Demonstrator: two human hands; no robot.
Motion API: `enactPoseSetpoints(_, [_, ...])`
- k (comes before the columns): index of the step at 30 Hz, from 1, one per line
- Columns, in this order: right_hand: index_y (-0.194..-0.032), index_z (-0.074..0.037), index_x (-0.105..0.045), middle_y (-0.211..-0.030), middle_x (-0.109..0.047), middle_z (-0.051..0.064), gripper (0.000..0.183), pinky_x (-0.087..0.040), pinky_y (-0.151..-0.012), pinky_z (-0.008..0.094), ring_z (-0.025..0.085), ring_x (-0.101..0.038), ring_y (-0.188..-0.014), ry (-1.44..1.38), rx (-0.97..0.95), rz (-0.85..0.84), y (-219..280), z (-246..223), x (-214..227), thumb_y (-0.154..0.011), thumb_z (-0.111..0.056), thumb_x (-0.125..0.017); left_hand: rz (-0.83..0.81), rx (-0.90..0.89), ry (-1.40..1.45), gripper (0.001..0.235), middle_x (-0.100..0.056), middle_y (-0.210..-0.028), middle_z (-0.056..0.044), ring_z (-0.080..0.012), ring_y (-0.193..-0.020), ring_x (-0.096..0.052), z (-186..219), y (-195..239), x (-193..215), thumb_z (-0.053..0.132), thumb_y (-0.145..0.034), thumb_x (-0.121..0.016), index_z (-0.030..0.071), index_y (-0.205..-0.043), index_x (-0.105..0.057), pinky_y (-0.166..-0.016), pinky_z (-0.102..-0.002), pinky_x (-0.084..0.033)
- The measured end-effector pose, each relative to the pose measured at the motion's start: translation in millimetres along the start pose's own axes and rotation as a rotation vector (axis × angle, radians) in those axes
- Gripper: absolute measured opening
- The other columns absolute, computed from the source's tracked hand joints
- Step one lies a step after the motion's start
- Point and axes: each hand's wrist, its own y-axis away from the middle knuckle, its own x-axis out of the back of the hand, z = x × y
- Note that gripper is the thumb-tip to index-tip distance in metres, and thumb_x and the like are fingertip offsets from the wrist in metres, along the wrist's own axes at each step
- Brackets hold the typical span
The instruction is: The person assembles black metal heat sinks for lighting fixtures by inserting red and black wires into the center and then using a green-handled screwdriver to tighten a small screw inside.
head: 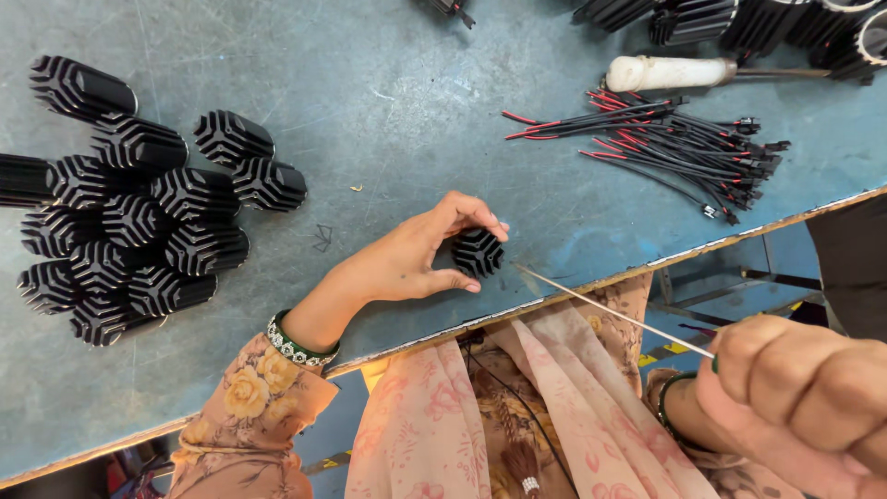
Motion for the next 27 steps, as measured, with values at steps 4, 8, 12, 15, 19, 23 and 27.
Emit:
enactPoseSetpoints(4, [-0.062, -0.018, -0.039, -0.054, -0.042, -0.006, 0.035, -0.035, -0.043, 0.029, 0.007, -0.040, -0.039, -0.181, -0.067, -0.107, -0.3, 0.5, 0.2, -0.084, -0.020, -0.067, -0.004, 0.006, 0.017, 0.065, -0.057, -0.139, -0.011, -0.0234, -0.142, -0.053, -0.2, -2.0, -0.4, 0.000, -0.085, -0.083, 0.005, -0.136, -0.042, -0.127, -0.040, -0.038])
enactPoseSetpoints(8, [-0.064, -0.017, -0.038, -0.053, -0.043, -0.006, 0.037, -0.036, -0.041, 0.030, 0.007, -0.042, -0.038, -0.128, -0.110, -0.254, -9.6, -4.5, -2.8, -0.081, -0.015, -0.070, 0.005, 0.043, -0.003, 0.065, -0.060, -0.137, -0.009, -0.0217, -0.139, -0.055, 5.0, -1.5, 0.2, 0.001, -0.083, -0.085, 0.006, -0.134, -0.045, -0.125, -0.039, -0.041])
enactPoseSetpoints(12, [-0.065, -0.016, -0.038, -0.050, -0.044, -0.004, 0.037, -0.034, -0.041, 0.033, 0.010, -0.039, -0.037, -0.119, -0.126, -0.246, -19.5, -3.1, -33.2, -0.086, -0.013, -0.068, 0.019, 0.072, -0.029, 0.065, -0.061, -0.136, -0.007, -0.0197, -0.135, -0.058, 8.0, -3.1, -0.6, 0.002, -0.081, -0.087, 0.007, -0.132, -0.048, -0.121, -0.037, -0.044])
enactPoseSetpoints(15, [-0.063, -0.011, -0.039, -0.048, -0.043, 0.000, 0.044, -0.040, -0.037, 0.033, 0.014, -0.040, -0.035, -0.138, -0.259, -0.262, -34.4, -4.6, -56.8, -0.102, -0.024, -0.057, 0.023, 0.056, -0.049, 0.064, -0.061, -0.135, -0.006, -0.0188, -0.134, -0.058, 7.7, -2.5, -0.6, 0.003, -0.081, -0.087, 0.007, -0.132, -0.048, -0.120, -0.036, -0.045])
enactPoseSetpoints(19, [-0.064, -0.013, -0.037, -0.047, -0.042, -0.002, 0.051, -0.039, -0.040, 0.037, 0.013, -0.037, -0.037, 0.101, -0.313, -0.245, -46.6, -9.1, -80.7, -0.106, -0.039, -0.050, 0.023, 0.060, -0.076, 0.063, -0.062, -0.134, -0.007, -0.0194, -0.132, -0.059, 6.0, -1.6, -0.1, 0.002, -0.080, -0.088, 0.007, -0.130, -0.051, -0.118, -0.036, -0.045])
enactPoseSetpoints(23, [-0.063, -0.010, -0.042, -0.050, -0.047, 0.001, 0.053, -0.034, -0.044, 0.038, 0.016, -0.037, -0.043, 0.140, -0.365, -0.283, -65.9, 2.7, -99.7, -0.105, -0.041, -0.052, 0.021, 0.056, -0.069, 0.063, -0.062, -0.134, -0.006, -0.0179, -0.131, -0.058, 3.9, -2.7, 0.1, 0.004, -0.079, -0.088, 0.007, -0.129, -0.051, -0.118, -0.035, -0.045])
enactPoseSetpoints(27, [-0.079, -0.001, -0.055, -0.064, -0.053, 0.004, 0.043, -0.042, -0.049, 0.030, 0.014, -0.050, -0.052, 0.417, -0.540, -0.514, -96.6, 25.0, -114.9, -0.107, -0.032, -0.051, 0.036, 0.026, -0.101, 0.061, -0.060, -0.129, -0.005, -0.0160, -0.126, -0.057, 10.2, -3.6, -0.2, 0.010, -0.079, -0.088, 0.006, -0.128, -0.052, -0.115, -0.034, -0.045])
